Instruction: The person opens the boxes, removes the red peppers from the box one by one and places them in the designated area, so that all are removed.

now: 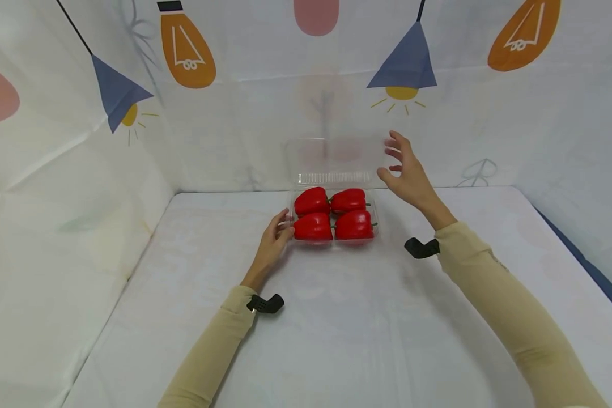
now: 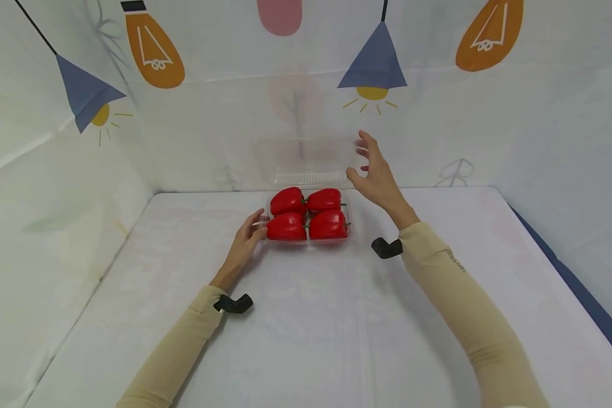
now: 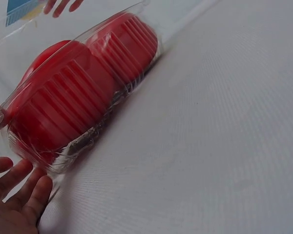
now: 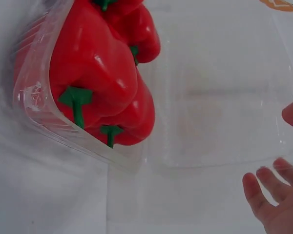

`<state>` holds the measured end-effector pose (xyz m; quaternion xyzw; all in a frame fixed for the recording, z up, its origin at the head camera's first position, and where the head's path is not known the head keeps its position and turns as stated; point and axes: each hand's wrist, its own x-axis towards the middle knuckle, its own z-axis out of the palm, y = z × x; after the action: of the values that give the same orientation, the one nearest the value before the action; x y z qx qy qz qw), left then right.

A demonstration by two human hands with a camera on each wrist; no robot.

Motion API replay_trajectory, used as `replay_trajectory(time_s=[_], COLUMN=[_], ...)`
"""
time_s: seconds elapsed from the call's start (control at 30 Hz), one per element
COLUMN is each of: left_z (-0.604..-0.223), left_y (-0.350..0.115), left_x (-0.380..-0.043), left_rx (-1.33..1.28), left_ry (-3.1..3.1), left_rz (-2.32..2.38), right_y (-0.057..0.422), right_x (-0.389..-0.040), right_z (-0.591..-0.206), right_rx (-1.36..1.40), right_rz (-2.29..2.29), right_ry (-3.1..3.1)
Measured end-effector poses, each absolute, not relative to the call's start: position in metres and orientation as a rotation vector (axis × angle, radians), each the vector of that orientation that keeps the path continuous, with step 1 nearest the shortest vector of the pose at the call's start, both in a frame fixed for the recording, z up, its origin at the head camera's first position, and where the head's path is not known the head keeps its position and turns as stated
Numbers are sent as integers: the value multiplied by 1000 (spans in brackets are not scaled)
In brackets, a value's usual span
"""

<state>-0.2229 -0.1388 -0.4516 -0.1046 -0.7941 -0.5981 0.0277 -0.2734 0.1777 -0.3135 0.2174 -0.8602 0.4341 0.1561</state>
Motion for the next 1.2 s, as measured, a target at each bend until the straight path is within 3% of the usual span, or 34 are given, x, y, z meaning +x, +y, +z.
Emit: replay_trajectory(time_s=[0.33, 1.2], left_z=[-422, -426], left_y=[-134, -136], left_x=[-205, -209], left_rx=[-419, -394], left_ry=[-2469, -2450], left_rz=[-1763, -1826], right_y=[177, 179], right_x=[-289, -313], right_z=[-315, -349], right_rx=[503, 314], right_rz=[1548, 1709], right_ry=[-2526, -2555])
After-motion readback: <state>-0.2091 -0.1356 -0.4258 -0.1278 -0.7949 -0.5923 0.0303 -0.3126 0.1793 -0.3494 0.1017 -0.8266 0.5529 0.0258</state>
